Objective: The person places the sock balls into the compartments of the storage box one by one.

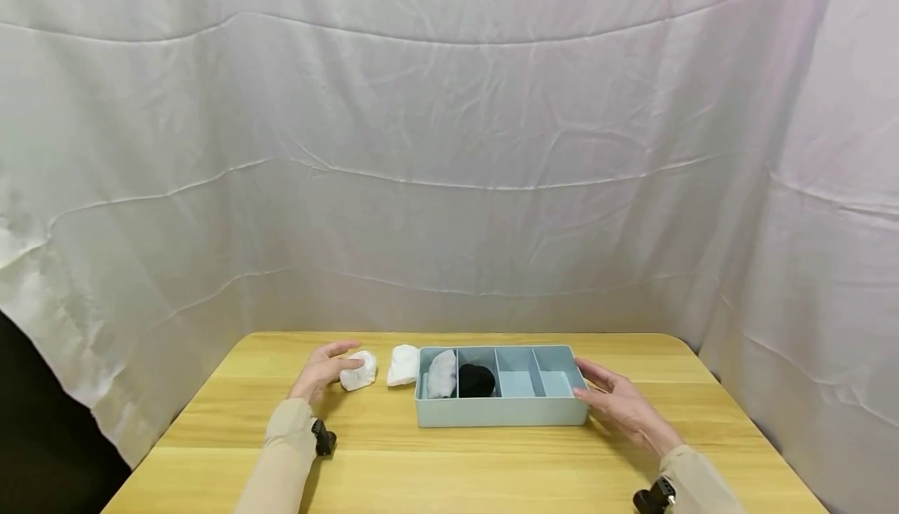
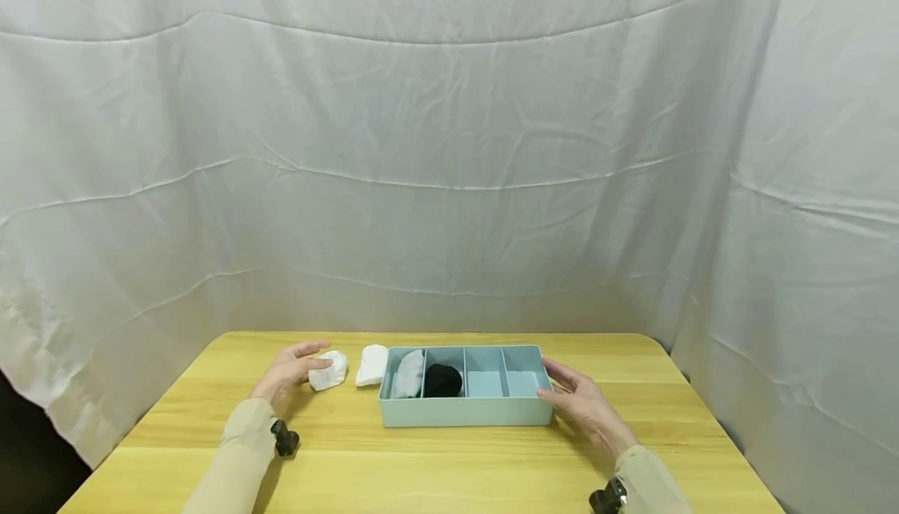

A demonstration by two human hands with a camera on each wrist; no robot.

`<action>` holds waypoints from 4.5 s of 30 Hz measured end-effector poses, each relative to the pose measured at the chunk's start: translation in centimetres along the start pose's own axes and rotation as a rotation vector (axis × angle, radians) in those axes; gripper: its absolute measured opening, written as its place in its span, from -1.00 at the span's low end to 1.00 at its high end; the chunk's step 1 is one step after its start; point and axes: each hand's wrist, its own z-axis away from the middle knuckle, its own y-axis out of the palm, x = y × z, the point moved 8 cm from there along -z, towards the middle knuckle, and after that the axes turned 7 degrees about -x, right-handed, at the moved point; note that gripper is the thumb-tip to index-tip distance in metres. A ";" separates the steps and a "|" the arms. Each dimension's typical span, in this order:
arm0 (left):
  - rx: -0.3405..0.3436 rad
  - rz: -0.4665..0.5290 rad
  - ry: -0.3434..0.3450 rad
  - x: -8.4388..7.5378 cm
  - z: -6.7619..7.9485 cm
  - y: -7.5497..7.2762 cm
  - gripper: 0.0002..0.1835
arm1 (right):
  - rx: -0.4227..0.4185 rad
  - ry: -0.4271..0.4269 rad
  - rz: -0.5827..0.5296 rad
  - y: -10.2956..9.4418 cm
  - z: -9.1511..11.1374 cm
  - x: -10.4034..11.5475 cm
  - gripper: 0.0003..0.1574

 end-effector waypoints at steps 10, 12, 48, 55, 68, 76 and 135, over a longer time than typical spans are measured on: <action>0.054 0.017 -0.031 0.4 -0.2 0.8 -0.33 | -0.002 0.010 -0.003 -0.2 0.1 0.1 -0.08; 0.057 0.016 -0.030 0.4 -0.2 0.9 -0.34 | 0.000 0.009 -0.002 -0.2 0.1 0.1 -0.09; 0.032 -0.033 -0.058 0.3 -0.3 1.2 -0.58 | 0.024 0.010 -0.020 0.3 -0.2 0.3 -0.10; 0.048 0.047 -0.018 -0.4 0.0 2.1 -0.58 | 0.013 0.012 -0.015 -0.2 0.3 0.0 -0.05; 0.089 0.273 -0.042 -2.2 0.4 3.9 -0.52 | 0.002 0.009 -0.012 -0.4 0.4 -0.1 -0.06; 0.072 0.357 0.017 -3.3 0.5 4.2 -0.49 | 0.014 -0.001 -0.017 -0.1 0.3 0.1 -0.09; 0.355 0.248 0.325 -10.3 6.6 18.9 -0.25 | 0.024 0.005 -0.048 0.1 0.2 -0.1 -0.07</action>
